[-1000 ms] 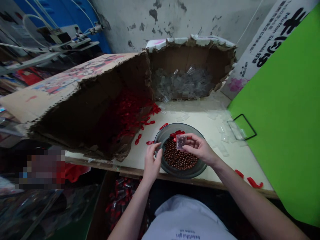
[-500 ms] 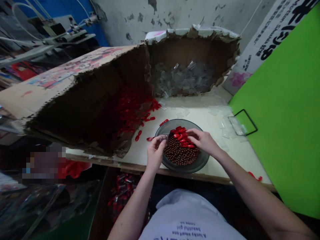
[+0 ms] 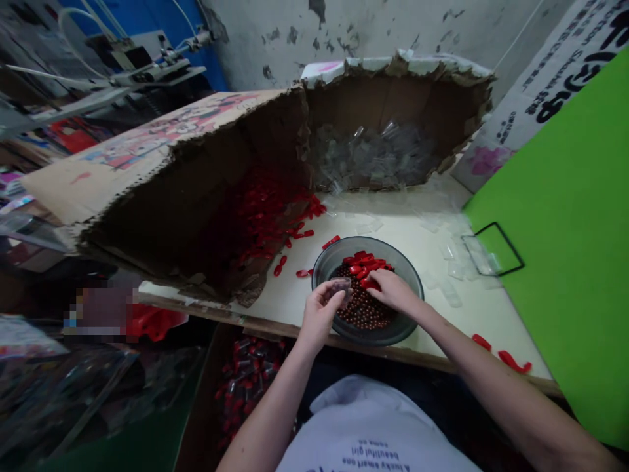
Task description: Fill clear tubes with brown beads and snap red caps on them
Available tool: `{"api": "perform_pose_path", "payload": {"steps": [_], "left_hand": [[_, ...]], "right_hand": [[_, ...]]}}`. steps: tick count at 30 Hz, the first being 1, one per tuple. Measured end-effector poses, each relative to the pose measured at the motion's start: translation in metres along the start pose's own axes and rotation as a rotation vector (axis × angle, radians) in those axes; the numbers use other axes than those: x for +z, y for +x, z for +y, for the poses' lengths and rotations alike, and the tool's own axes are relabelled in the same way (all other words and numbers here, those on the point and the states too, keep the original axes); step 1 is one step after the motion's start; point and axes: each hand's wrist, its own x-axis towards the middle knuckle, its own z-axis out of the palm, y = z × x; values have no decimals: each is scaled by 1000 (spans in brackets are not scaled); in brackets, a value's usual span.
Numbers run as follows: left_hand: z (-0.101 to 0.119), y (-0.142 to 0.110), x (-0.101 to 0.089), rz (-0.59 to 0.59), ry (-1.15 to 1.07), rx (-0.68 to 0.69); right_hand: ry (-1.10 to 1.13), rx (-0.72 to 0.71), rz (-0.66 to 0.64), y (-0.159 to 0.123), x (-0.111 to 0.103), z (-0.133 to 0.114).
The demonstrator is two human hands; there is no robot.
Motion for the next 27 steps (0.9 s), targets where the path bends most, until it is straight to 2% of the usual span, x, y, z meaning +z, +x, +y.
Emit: {"api": "perform_pose_path", "payload": {"steps": [3,6,9,11,14,16,21,24,27], "left_hand": [[1,-2,1,-47,-3,-17],[-2,-2,4,-104,7,-29],[-5,-3,8,-149,39,-42],[-7,-3,10,-157,58,-47],[-9,-3,10,-148,62,-35],[-8,-3,11,-153,55,-23],[-8,-3,17,-192,15,-19],[-10,-4,23,-191,-60,-46],[-10,-6,29,-167,-128,-84]], "right_hand": [[234,0,95,-9,-18,-8],[488,-109,269,-20,-39,-26],[498,-281,405,-29,-54,-44],[496,-351,413,-32,-59,-52],[528,-407,368,-37,-57,-56],[577,-395,375,-39,-53,-57],[680,-196,499,-44,-40,-60],[582,-197,583,-48,-37,-66],[388,-332,677,-52,-36,-69]]}}
